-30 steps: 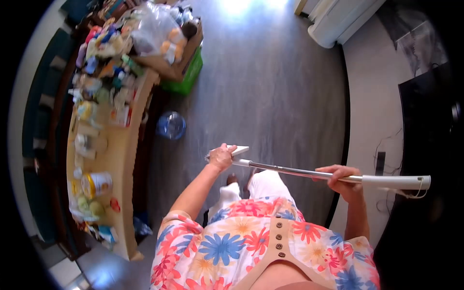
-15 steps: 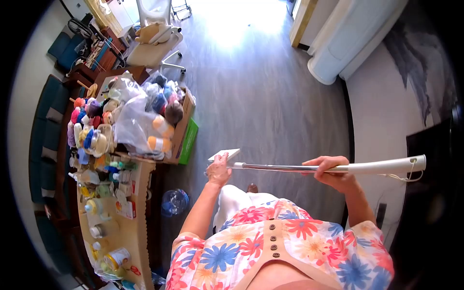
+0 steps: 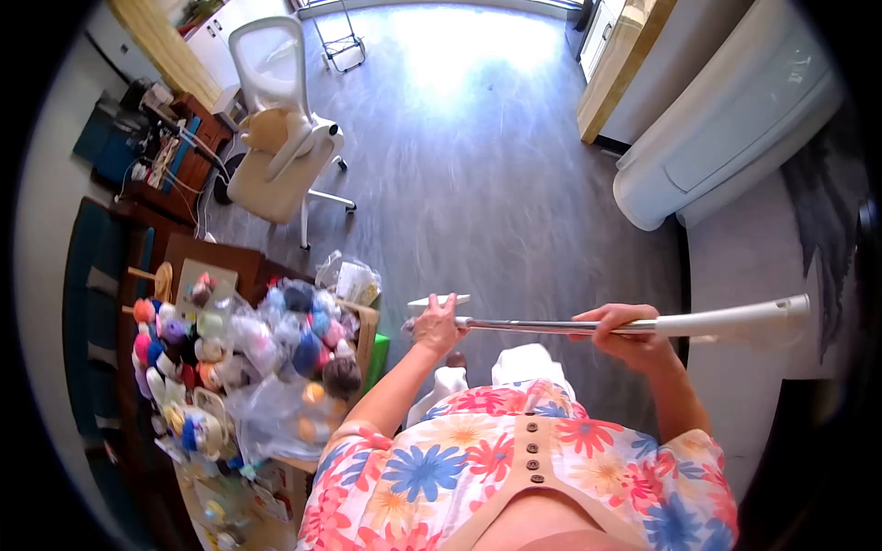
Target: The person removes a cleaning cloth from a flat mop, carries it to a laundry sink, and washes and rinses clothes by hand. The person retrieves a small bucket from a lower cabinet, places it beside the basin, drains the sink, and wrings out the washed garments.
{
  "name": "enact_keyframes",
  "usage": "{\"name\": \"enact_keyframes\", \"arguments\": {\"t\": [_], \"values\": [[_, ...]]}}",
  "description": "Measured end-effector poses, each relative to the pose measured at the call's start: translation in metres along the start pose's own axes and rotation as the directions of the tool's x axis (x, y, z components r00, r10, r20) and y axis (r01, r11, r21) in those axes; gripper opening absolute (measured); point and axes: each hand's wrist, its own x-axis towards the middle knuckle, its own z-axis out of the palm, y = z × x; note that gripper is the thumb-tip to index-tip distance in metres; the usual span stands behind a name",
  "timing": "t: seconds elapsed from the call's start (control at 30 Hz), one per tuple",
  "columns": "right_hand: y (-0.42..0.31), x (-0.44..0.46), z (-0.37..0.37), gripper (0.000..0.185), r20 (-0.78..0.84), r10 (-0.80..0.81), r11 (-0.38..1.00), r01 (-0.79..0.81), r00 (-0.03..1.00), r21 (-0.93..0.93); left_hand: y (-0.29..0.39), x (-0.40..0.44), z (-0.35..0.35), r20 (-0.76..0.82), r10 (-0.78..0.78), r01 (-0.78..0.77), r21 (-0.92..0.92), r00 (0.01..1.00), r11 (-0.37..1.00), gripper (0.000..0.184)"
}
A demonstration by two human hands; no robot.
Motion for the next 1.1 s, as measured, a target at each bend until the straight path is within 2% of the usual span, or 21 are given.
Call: {"name": "enact_keyframes", "arguments": {"t": [0.03, 0.13, 0.27, 0.3, 0.4, 0.43, 0.53, 0.63, 0.77, 0.87, 1.0, 1.03, 1.1], "values": [[-0.001, 0.018, -0.016, 0.006, -0.032, -0.053, 0.998, 0.054, 0.998, 0.035, 0.001, 0.035, 0.001, -0.005, 0.034, -0.034, 0.016, 0.999, 0.999, 0.065], [0.001, 0.072, -0.068, 0.008, -0.125, -0.070, 0.993, 0.081, 0.990, 0.082, 0.010, 0.133, 0.002, -0.024, 0.105, -0.105, 0.016, 0.994, 0.994, 0.056], [0.002, 0.173, -0.143, 0.008, -0.117, 0.029, 0.999, -0.026, 0.993, 0.030, 0.013, 0.247, 0.013, -0.040, 0.103, -0.103, 0.019, 0.994, 0.995, 0.047], [0.003, 0.201, -0.162, 0.007, -0.080, 0.020, 1.000, -0.022, 0.997, -0.017, 0.009, 0.272, 0.015, -0.029, 0.087, -0.086, 0.022, 0.996, 0.996, 0.046], [-0.020, 0.286, -0.207, 0.006, -0.054, 0.165, 0.985, -0.168, 0.985, -0.042, 0.000, 0.345, 0.005, -0.014, -0.005, 0.006, 0.054, 1.000, 0.999, 0.045], [-0.029, 0.316, -0.219, 0.007, -0.042, 0.192, 0.981, -0.192, 0.981, 0.003, -0.003, 0.366, -0.005, -0.021, -0.048, 0.049, 0.065, 0.999, 0.997, 0.045], [-0.046, 0.410, -0.262, 0.012, 0.094, 0.167, 0.985, -0.171, 0.981, 0.037, -0.021, 0.416, -0.019, -0.089, -0.157, 0.161, 0.034, 0.984, 0.986, 0.044], [-0.054, 0.499, -0.298, 0.016, 0.240, 0.124, 0.969, -0.169, 0.963, 0.178, -0.043, 0.469, -0.032, -0.013, -0.248, 0.248, 0.027, 0.969, 0.968, 0.047], [-0.048, 0.603, -0.344, 0.017, 0.272, 0.015, 0.987, -0.057, 0.962, 0.147, -0.061, 0.573, -0.047, -0.011, -0.247, 0.247, 0.086, 0.969, 0.965, 0.048], [-0.067, 0.678, -0.388, 0.018, 0.195, 0.088, 0.988, -0.110, 0.977, 0.105, -0.070, 0.680, -0.066, -0.044, -0.208, 0.211, 0.054, 0.977, 0.976, 0.039], [-0.092, 0.739, -0.468, 0.025, 0.090, 0.100, 0.995, -0.102, 0.991, 0.015, -0.042, 0.835, -0.098, 0.068, -0.059, 0.054, 0.075, 0.996, 0.996, 0.039], [-0.100, 0.752, -0.488, 0.025, 0.048, 0.163, 0.984, -0.158, 0.986, -0.086, -0.034, 0.874, -0.102, 0.073, -0.017, 0.010, 0.095, 0.997, 0.995, 0.039], [-0.103, 0.773, -0.518, 0.020, -0.086, 0.214, 0.977, -0.213, 0.973, 0.023, -0.010, 0.945, -0.114, 0.102, 0.046, -0.056, 0.094, 0.994, 0.994, 0.041]]}}
